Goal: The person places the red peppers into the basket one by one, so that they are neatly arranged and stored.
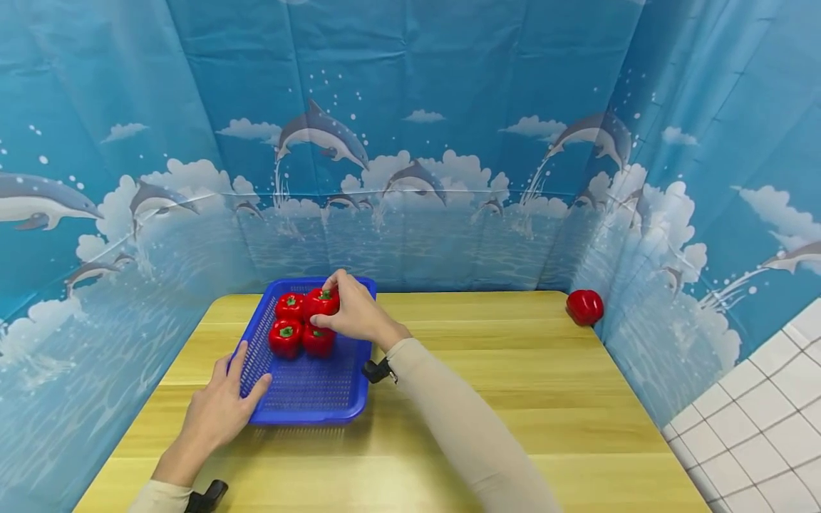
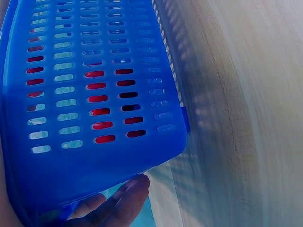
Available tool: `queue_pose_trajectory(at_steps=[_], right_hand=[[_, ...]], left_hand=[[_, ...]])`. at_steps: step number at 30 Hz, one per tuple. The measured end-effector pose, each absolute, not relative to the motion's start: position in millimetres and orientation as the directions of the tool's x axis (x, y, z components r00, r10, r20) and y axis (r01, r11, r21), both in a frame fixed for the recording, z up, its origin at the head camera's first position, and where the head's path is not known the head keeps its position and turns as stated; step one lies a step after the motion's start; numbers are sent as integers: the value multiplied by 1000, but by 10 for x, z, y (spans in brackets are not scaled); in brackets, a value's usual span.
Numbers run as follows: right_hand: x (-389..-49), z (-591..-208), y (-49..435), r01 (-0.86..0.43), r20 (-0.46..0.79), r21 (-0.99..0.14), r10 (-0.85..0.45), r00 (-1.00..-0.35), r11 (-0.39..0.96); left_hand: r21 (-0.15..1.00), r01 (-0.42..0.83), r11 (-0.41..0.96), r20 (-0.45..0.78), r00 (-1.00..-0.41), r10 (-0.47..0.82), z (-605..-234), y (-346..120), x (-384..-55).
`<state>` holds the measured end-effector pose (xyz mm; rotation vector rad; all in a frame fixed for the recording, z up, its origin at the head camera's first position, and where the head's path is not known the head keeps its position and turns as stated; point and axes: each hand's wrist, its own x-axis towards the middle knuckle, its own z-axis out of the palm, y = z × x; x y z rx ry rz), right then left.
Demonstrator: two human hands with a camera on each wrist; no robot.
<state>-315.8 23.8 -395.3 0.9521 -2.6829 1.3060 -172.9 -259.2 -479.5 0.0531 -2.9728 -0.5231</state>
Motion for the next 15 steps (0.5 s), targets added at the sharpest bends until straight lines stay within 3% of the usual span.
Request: queue_pose_trajectory(at_steps=[15], right_hand=[[-3182, -4037, -75, -524, 205, -705, -570, -796, 478]], left_hand=[[399, -42, 916, 112, -989, -94, -4776, -2571, -1738]])
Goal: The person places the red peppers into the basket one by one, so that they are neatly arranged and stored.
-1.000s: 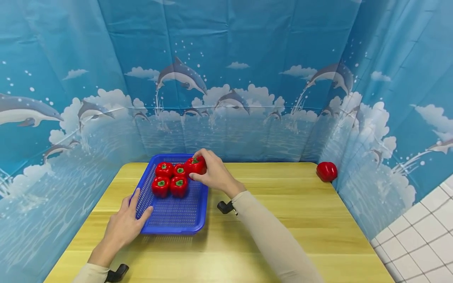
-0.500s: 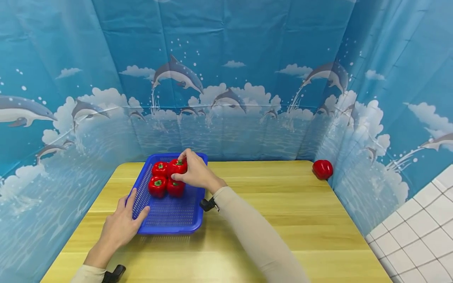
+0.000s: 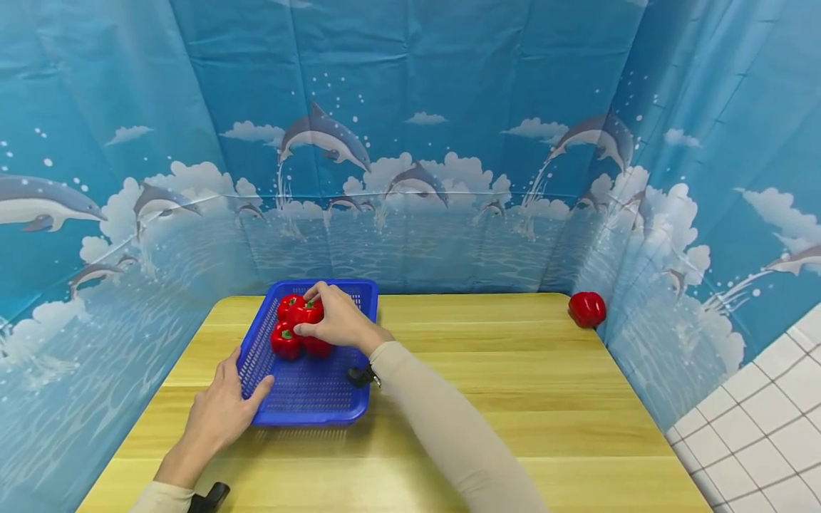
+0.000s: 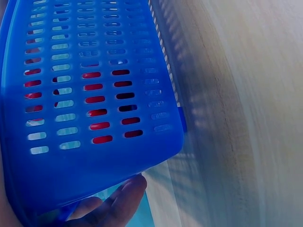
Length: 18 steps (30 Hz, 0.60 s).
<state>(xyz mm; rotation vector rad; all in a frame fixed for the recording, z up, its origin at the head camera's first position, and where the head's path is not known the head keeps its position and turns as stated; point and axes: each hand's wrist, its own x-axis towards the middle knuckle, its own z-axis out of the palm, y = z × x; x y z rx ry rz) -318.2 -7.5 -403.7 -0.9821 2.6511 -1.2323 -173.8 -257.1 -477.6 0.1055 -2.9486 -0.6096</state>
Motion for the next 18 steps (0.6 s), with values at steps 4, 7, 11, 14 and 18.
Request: queue_pose_trajectory(at_steps=[4, 7, 11, 14, 18], right_hand=[[-3149, -4074, -152, -537, 197, -689, -587, -785, 487], [-3128, -4116, -203, -550, 185, -671, -606, -774, 497], [-3119, -4187, -254, -574, 178, -653, -636, -751, 494], [-3118, -4213, -285, -595, 189, -652, -659, -728, 471], [-3106, -4183, -334, -615, 186, -642, -686, -704, 457]], left_hand=[[407, -46, 912, 106, -990, -98, -4783, -2571, -1728], [401, -39, 915, 106, -991, -88, -4797, -2575, -1719], [382, -28, 924, 102, -992, -72, -4817, -2583, -1711], [376, -23, 926, 96, -993, -64, -4813, -2585, -1721], [372, -18, 928, 96, -994, -58, -4777, -2605, -1740]])
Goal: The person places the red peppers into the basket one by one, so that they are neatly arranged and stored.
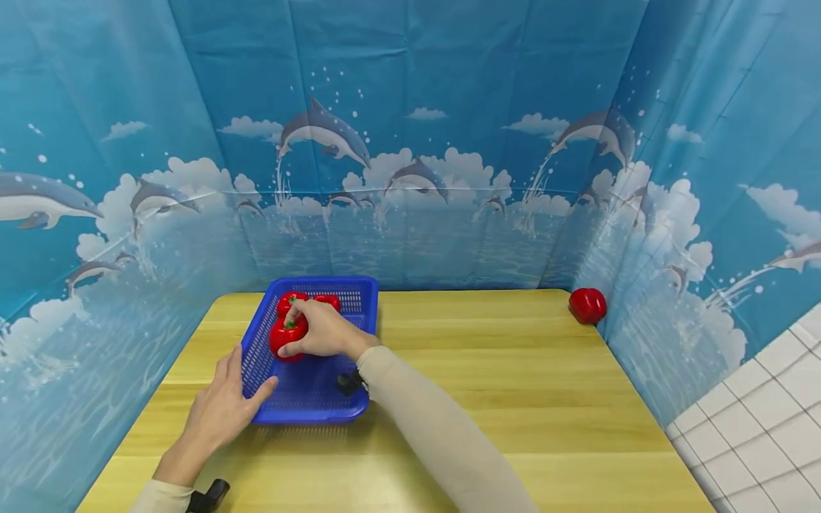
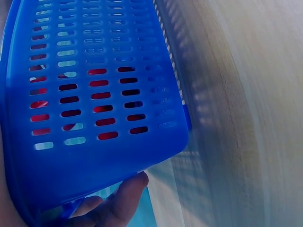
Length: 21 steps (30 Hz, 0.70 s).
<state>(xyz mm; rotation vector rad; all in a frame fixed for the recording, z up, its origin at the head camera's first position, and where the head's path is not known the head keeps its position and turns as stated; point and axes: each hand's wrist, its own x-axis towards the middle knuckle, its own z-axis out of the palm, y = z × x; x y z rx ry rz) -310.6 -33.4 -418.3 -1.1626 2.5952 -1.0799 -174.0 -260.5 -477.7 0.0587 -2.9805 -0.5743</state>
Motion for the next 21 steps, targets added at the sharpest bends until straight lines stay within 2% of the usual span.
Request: queue_pose_trajectory(at_steps=[10, 21], right_hand=[[-3117, -4219, -455, -634, 134, -603, -722, -679, 485], [-3104, -4314, -590, -670, 101, -524, -743, -662, 526]], left_hand=[[359, -18, 933, 63, -997, -44, -4726, -2622, -1777], [416, -15, 909, 8, -1000, -20, -4712, -2660, -1791]])
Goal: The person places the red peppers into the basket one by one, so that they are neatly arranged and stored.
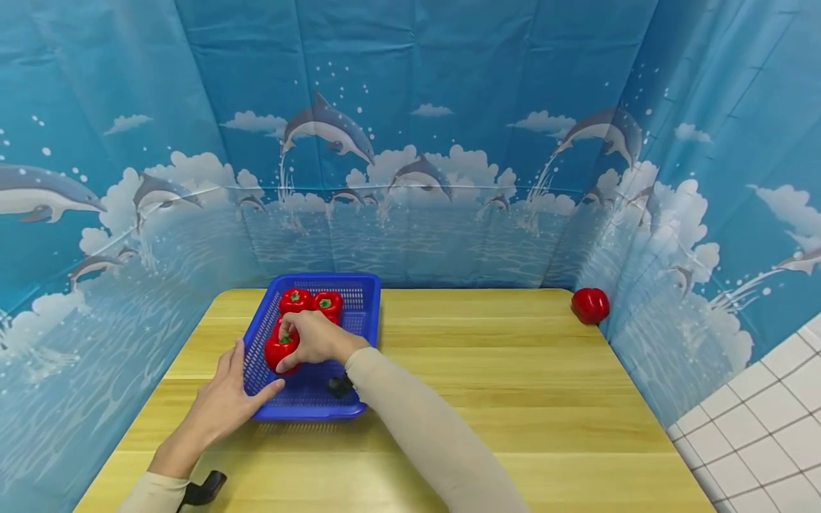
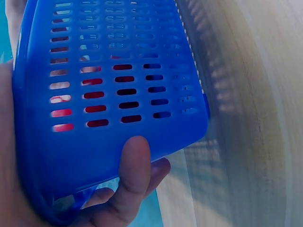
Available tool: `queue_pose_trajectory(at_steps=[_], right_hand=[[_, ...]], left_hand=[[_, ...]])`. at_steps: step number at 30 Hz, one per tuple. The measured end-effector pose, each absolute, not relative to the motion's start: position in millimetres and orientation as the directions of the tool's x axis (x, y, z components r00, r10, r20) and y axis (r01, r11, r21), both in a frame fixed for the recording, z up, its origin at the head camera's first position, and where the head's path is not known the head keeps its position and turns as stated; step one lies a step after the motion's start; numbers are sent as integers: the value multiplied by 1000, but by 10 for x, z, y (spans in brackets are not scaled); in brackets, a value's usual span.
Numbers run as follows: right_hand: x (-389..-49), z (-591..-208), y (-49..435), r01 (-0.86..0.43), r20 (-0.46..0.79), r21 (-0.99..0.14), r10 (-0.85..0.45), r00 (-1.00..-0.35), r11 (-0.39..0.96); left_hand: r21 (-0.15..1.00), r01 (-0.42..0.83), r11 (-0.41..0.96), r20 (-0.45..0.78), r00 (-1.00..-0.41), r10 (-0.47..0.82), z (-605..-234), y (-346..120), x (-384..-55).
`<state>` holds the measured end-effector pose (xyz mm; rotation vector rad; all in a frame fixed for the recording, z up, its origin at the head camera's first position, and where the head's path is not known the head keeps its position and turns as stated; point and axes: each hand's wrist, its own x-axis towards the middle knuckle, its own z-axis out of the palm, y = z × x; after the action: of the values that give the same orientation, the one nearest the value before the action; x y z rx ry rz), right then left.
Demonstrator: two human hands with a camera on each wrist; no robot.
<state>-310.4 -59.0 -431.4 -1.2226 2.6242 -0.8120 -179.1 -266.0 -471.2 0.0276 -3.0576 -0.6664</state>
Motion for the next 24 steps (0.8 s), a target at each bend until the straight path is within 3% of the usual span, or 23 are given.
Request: queue_pose_trajectory(at_steps=[10, 24], right_hand=[[-3045, -4428, -636, -692, 50, -458, -761, -647, 558], [-3023, -4335, -541, -704, -14, -476, -805, -593, 527]], left_hand=[[430, 1, 903, -6, -1000, 4, -4704, -2682, -1787], [429, -10, 903, -11, -1000, -5, -4717, -2699, -1775]])
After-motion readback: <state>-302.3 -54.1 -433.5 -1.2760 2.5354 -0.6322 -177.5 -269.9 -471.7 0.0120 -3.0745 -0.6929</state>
